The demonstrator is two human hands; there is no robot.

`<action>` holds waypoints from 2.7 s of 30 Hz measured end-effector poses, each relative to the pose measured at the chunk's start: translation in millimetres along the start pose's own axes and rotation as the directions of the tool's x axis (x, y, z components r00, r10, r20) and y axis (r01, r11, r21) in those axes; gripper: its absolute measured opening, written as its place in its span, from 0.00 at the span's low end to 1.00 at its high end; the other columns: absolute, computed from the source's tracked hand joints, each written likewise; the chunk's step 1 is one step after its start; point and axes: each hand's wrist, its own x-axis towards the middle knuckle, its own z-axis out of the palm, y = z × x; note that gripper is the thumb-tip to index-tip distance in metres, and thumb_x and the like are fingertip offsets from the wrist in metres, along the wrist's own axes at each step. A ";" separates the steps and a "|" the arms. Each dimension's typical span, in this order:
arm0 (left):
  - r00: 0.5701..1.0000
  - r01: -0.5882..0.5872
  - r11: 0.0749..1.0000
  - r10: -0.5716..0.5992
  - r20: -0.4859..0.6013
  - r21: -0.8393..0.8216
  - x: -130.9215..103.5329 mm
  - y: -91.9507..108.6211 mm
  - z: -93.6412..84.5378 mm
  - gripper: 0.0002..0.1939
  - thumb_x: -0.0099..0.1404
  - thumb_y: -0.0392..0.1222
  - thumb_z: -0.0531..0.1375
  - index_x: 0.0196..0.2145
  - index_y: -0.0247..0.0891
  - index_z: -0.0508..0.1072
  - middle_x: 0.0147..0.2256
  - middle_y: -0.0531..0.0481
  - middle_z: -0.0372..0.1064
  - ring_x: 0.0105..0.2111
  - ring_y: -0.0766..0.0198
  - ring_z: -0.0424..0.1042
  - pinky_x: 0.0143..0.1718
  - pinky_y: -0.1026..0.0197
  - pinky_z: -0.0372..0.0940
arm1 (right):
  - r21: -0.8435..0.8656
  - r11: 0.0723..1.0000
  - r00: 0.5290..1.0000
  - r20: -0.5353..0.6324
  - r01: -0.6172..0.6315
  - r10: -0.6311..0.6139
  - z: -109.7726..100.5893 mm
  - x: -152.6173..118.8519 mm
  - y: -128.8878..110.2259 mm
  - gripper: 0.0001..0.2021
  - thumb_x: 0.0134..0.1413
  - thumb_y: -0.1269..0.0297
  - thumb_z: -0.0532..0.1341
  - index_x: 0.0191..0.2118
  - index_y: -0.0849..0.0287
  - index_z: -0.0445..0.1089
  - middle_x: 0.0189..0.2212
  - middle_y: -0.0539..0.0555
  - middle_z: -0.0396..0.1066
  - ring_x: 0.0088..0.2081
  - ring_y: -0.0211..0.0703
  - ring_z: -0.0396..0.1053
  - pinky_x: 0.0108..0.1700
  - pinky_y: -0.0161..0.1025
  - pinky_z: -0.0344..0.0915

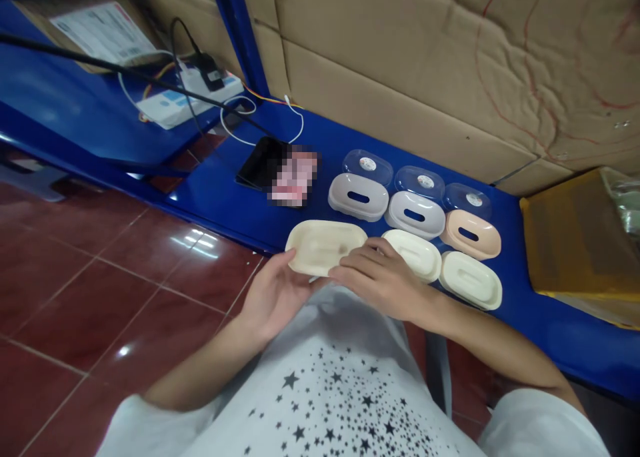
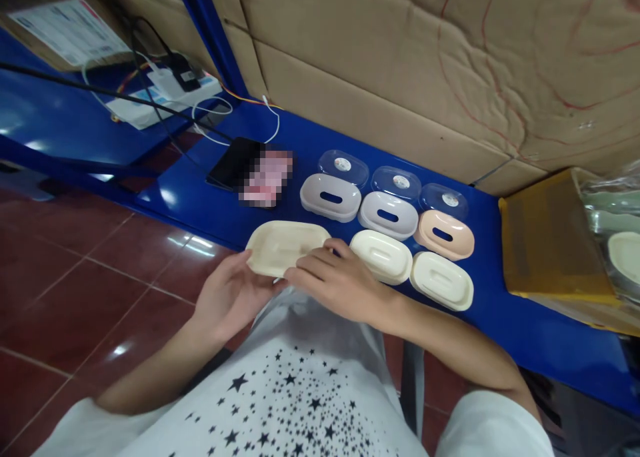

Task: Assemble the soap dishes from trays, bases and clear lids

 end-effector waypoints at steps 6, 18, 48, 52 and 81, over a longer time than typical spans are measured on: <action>0.973 -0.123 0.988 0.100 -0.208 -0.099 12.2 -2.8 8.2 0.26 0.66 0.34 0.60 0.61 0.39 0.74 0.49 0.46 0.82 0.50 0.57 0.81 0.48 0.60 0.78 | -0.107 0.960 0.966 -0.027 -0.260 0.259 13.7 22.6 48.3 0.15 0.78 0.64 0.55 0.61 0.56 0.73 0.58 0.61 0.79 0.60 0.56 0.73 0.62 0.55 0.64; 0.994 -0.108 0.994 0.108 -0.024 -0.011 19.6 -13.2 0.5 0.28 0.73 0.66 0.57 0.58 0.43 0.76 0.58 0.43 0.79 0.63 0.44 0.74 0.59 0.43 0.75 | -0.040 0.980 0.978 0.057 -0.197 0.199 15.6 14.9 20.9 0.22 0.73 0.75 0.54 0.67 0.56 0.69 0.58 0.59 0.80 0.56 0.53 0.75 0.55 0.51 0.68; 0.991 -0.017 0.985 0.040 0.129 -0.173 32.0 -17.3 -4.6 0.22 0.74 0.58 0.64 0.56 0.41 0.80 0.55 0.43 0.81 0.60 0.44 0.76 0.61 0.41 0.72 | 0.030 0.881 0.846 0.298 -0.471 0.442 -6.7 72.7 180.1 0.46 0.59 0.52 0.73 0.77 0.59 0.56 0.75 0.68 0.60 0.75 0.64 0.60 0.75 0.63 0.57; 0.978 0.004 0.989 0.027 0.207 -0.148 40.9 -22.9 1.9 0.23 0.75 0.58 0.62 0.58 0.41 0.80 0.55 0.44 0.81 0.57 0.49 0.78 0.59 0.47 0.73 | 0.153 0.920 0.925 0.185 -0.361 0.332 -26.3 44.3 102.0 0.42 0.63 0.44 0.70 0.76 0.52 0.57 0.74 0.62 0.61 0.74 0.61 0.60 0.74 0.61 0.59; 0.954 -0.063 0.993 0.090 0.285 -0.104 45.1 -33.4 5.7 0.31 0.78 0.64 0.55 0.69 0.44 0.72 0.61 0.42 0.78 0.70 0.47 0.68 0.69 0.43 0.66 | 0.176 0.932 0.942 0.179 -0.316 0.285 1.7 10.5 33.6 0.46 0.64 0.53 0.70 0.79 0.43 0.45 0.76 0.65 0.53 0.76 0.67 0.55 0.70 0.70 0.63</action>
